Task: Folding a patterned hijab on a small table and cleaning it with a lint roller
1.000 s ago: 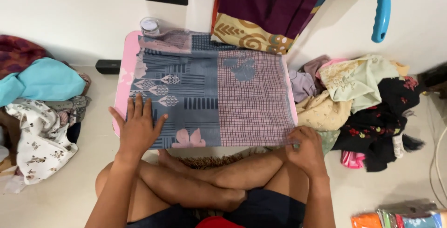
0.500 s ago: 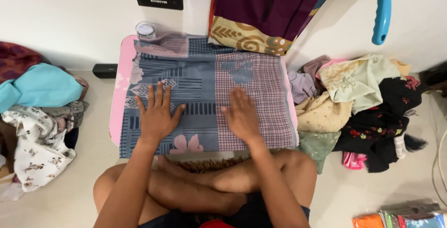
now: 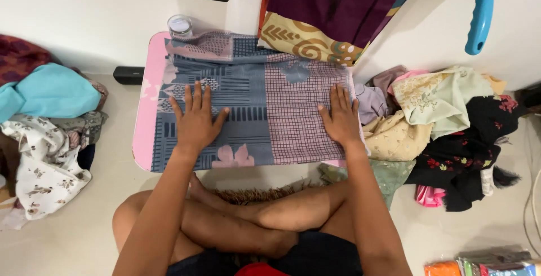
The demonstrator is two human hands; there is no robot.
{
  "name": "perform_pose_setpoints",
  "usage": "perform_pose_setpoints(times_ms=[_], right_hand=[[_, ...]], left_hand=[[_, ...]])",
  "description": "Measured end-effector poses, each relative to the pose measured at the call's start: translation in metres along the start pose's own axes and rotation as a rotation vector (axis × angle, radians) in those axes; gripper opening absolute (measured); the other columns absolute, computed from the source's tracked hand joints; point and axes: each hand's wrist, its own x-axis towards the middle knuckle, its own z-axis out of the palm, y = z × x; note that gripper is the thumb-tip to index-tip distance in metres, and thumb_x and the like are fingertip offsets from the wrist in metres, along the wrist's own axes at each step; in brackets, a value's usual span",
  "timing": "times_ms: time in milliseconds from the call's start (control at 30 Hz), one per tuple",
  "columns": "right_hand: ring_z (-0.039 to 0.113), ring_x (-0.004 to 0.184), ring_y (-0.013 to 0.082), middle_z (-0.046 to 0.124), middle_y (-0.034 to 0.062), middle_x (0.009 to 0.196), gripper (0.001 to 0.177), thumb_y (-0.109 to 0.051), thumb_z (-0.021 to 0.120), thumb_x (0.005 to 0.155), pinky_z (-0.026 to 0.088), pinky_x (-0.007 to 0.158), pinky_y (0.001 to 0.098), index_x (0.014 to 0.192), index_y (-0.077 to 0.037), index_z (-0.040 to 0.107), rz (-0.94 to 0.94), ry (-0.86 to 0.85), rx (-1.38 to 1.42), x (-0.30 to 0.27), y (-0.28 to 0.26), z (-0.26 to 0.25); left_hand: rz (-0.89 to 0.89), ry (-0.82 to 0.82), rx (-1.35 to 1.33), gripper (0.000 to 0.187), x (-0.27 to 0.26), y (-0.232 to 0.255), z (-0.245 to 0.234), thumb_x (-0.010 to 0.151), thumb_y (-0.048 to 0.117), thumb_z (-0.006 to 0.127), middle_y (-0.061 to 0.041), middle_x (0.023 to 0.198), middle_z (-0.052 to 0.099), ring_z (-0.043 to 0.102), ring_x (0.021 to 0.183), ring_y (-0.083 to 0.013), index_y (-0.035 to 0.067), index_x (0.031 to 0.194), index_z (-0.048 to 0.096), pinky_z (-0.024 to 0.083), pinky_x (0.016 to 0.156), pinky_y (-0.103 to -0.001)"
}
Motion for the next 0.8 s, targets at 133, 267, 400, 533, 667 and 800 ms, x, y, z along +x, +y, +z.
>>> perform_pose_setpoints(times_ms=[133, 267, 400, 533, 667, 800], right_hand=[[0.011, 0.158, 0.0405, 0.016, 0.0199, 0.171, 0.080, -0.059, 0.032, 0.107, 0.005, 0.124, 0.0658, 0.165, -0.005, 0.021, 0.033, 0.058, 0.076, -0.026, -0.048, -0.022], [0.012, 0.156, 0.0394, 0.018, 0.0212, 0.170, 0.075, -0.056, 0.035, 0.107, 0.004, 0.122, 0.0646, 0.163, -0.008, 0.025, -0.171, -0.031, 0.077, -0.068, -0.126, -0.019], [0.012, 0.157, 0.0404, 0.015, 0.0222, 0.170, 0.076, -0.058, 0.036, 0.107, 0.001, 0.123, 0.0641, 0.164, -0.010, 0.024, -0.308, -0.081, 0.018, -0.072, -0.132, 0.017], [0.015, 0.156, 0.0366, 0.018, 0.0216, 0.169, 0.071, -0.055, 0.037, 0.107, 0.008, 0.124, 0.0590, 0.163, -0.013, 0.026, -0.262, -0.082, 0.007, -0.075, -0.087, 0.002], [0.018, 0.156, 0.0352, 0.022, 0.0183, 0.169, 0.075, -0.062, 0.031, 0.107, 0.009, 0.125, 0.0575, 0.164, -0.013, 0.028, -0.146, -0.031, -0.018, -0.079, -0.024, -0.013], [0.021, 0.153, 0.0456, 0.025, 0.0242, 0.168, 0.076, -0.053, 0.043, 0.106, 0.011, 0.121, 0.0665, 0.163, -0.005, 0.029, -0.181, 0.031, 0.077, -0.096, 0.026, -0.021]], left_hand=[[0.102, 0.171, 0.049, 0.072, -0.024, 0.025, -0.028, 0.104, 0.050, 0.054, -0.026, 0.162, 0.039, 0.025, 0.154, -0.0462, 0.000, 0.155, 0.045, 0.004, 0.120, -0.073], [0.119, -0.021, 0.024, 0.073, -0.056, 0.027, -0.014, 0.105, 0.060, 0.039, -0.018, 0.165, 0.034, 0.022, 0.155, -0.0427, 0.010, 0.158, 0.041, 0.003, 0.121, -0.073], [0.084, -0.156, 0.020, 0.078, -0.056, 0.018, -0.018, 0.103, 0.069, 0.029, -0.009, 0.171, 0.023, 0.012, 0.158, -0.0332, 0.019, 0.163, 0.031, -0.001, 0.124, -0.068], [0.086, -0.094, 0.008, 0.076, -0.059, 0.012, -0.026, 0.103, 0.066, 0.035, -0.010, 0.169, 0.029, 0.019, 0.157, -0.0336, 0.016, 0.160, 0.037, 0.003, 0.125, -0.065], [0.039, -0.134, 0.089, 0.079, -0.060, -0.018, -0.030, 0.103, 0.070, 0.028, -0.009, 0.170, 0.026, 0.017, 0.158, -0.0331, 0.018, 0.162, 0.033, 0.003, 0.125, -0.064], [0.046, -0.071, 0.135, 0.084, -0.076, -0.058, -0.033, 0.104, 0.071, 0.026, -0.014, 0.172, 0.024, 0.013, 0.160, -0.0340, 0.011, 0.163, 0.032, 0.000, 0.127, -0.063]])
